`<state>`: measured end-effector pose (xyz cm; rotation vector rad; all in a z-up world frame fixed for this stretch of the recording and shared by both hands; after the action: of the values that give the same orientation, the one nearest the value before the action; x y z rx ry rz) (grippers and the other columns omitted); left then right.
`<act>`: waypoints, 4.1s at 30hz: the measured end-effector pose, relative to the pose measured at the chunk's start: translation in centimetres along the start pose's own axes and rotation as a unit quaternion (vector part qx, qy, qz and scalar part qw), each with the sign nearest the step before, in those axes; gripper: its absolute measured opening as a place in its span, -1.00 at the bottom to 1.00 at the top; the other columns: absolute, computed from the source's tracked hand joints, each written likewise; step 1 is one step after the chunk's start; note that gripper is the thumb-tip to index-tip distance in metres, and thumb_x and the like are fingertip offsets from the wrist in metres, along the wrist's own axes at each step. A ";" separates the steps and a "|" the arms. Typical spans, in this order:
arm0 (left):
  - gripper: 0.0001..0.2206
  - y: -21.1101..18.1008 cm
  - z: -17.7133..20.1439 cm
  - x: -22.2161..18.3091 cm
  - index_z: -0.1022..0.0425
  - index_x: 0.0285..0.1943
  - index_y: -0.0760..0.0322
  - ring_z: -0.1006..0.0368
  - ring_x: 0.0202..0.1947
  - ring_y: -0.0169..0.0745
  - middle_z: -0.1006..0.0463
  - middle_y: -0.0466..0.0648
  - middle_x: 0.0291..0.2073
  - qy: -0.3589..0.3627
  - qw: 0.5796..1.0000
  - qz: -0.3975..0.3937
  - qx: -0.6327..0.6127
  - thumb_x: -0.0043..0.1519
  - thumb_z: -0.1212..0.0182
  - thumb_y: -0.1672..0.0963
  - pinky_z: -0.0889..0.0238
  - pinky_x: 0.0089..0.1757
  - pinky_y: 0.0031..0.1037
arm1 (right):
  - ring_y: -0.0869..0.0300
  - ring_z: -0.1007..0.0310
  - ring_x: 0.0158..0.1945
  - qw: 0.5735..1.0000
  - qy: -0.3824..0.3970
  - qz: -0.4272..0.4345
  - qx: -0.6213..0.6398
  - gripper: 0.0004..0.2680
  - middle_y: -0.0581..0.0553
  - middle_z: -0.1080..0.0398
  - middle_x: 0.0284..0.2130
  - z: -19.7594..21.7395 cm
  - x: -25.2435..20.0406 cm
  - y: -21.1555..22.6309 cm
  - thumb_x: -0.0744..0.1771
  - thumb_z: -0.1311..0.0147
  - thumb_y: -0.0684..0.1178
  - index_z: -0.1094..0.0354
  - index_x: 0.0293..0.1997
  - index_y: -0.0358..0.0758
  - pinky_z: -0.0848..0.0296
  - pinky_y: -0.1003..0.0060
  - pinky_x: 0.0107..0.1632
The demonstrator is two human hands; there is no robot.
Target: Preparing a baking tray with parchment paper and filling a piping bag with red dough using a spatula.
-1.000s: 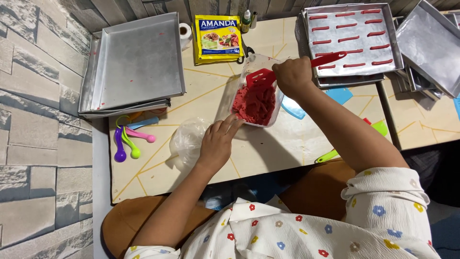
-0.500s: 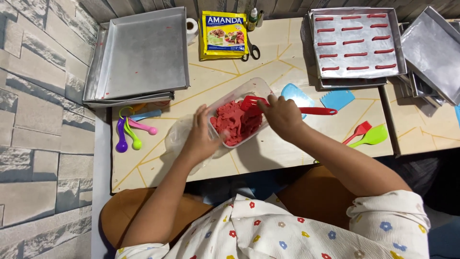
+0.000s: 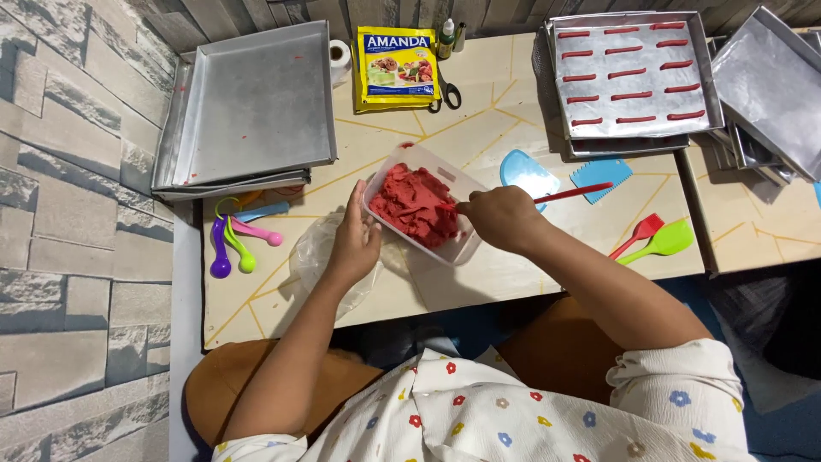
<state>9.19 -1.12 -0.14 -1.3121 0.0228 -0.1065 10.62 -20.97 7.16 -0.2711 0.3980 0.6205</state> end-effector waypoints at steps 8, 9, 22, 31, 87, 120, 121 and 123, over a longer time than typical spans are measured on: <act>0.09 0.2 -3.2 -1.5 0.67 0.59 0.22 0.44 0.53 0.43 0.48 0.42 0.52 -0.011 0.997 0.054 -0.048 0.18 -0.37 0.09 0.16 0.35 0.10 | 0.00 -0.59 -0.35 0.977 -0.197 -0.020 -0.076 -0.75 -0.09 -0.54 -0.24 1.2 3.4 1.2 0.24 -0.15 -0.19 -0.48 -0.01 -0.07 -0.54 0.08 -0.46; 0.11 -0.7 -3.4 -1.6 0.73 0.57 0.27 0.48 0.53 0.44 0.52 0.44 0.51 -0.012 0.998 0.050 -0.045 0.19 -0.35 0.12 0.27 0.37 0.10 | 0.04 -0.57 -0.33 0.965 -0.246 -0.011 -0.093 -0.79 -0.02 -0.53 -0.28 1.3 4.3 1.7 0.22 -0.17 -0.13 -0.49 -0.08 -0.01 -0.55 0.12 -0.43; -0.31 2.5 -3.3 1.3 0.62 0.62 0.28 0.42 0.51 0.50 0.53 0.44 0.53 -0.088 0.996 -0.026 -0.022 0.35 0.32 0.25 0.38 0.36 0.13 | -0.03 -0.51 -0.09 0.981 -0.183 0.033 -0.055 -0.67 -0.15 -0.45 -0.12 -3.1 9.4 5.1 0.24 -0.21 -0.19 -0.42 0.12 -0.23 -0.64 0.13 -0.27; -0.31 1.9 -3.0 1.3 0.60 0.63 0.20 0.50 0.52 0.47 0.52 0.38 0.54 -0.099 0.995 -0.025 -0.012 0.34 0.32 0.25 0.48 0.38 0.14 | -0.14 -0.53 -0.17 0.992 -0.069 0.100 0.026 -0.76 -0.25 -0.45 -0.16 -2.3 2.7 7.7 0.23 -0.14 -0.32 -0.46 -0.03 -0.39 -0.63 0.05 -0.34; 0.13 1.7 -6.8 -2.1 0.60 0.61 0.23 0.34 0.53 0.37 0.26 0.34 0.54 0.076 0.993 -0.016 -0.086 0.09 -0.44 0.17 0.39 0.40 0.05 | -0.03 -0.61 -0.33 0.985 -0.173 0.018 -0.018 -0.89 -0.17 -0.54 -0.31 -2.4 14.2 3.3 0.25 -0.15 -0.22 -0.56 -0.23 -0.18 -0.59 0.03 -0.36; -0.06 -1.6 -7.1 -1.9 0.52 0.64 0.00 0.38 0.55 0.27 0.34 0.25 0.58 0.114 0.992 0.018 -0.055 0.27 -0.25 0.13 0.40 0.41 0.00 | 0.00 -0.62 -0.39 0.990 -0.119 -0.072 -0.028 -0.89 -0.16 -0.53 -0.50 -7.5 14.2 -5.3 0.28 -0.07 -0.20 -0.55 -0.27 -0.18 -0.59 0.17 -0.39; -0.06 -1.8 -7.2 -1.9 0.52 0.64 0.00 0.38 0.55 0.27 0.34 0.25 0.58 0.115 0.992 0.019 -0.055 0.27 -0.25 0.13 0.40 0.41 0.00 | 0.00 -0.62 -0.39 0.990 -0.118 -0.072 -0.027 -0.89 -0.16 -0.53 -0.50 -7.6 14.0 -4.6 0.28 -0.07 -0.20 -0.55 -0.27 -0.18 -0.59 0.17 -0.39; -0.08 -1.9 -7.2 -2.2 0.57 0.63 0.03 0.39 0.55 0.27 0.37 0.27 0.57 0.118 0.992 0.023 -0.032 0.30 -0.20 0.11 0.40 0.40 0.01 | -0.01 -0.60 -0.45 0.987 -0.149 -0.047 -0.037 -0.93 -0.14 -0.49 -0.54 -7.3 13.5 -2.4 0.29 -0.06 -0.17 -0.48 -0.33 -0.23 -0.57 0.16 -0.46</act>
<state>6.34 -8.39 -0.22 -1.3571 0.2594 -0.2217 20.03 -18.66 -4.98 -0.2616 0.0747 0.5735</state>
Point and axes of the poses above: each hand's wrist, its own x-axis towards the middle knuckle, its own z-axis out of the back of the hand, y = z × x, the point moved 9 cm from there along x, towards the middle knuckle
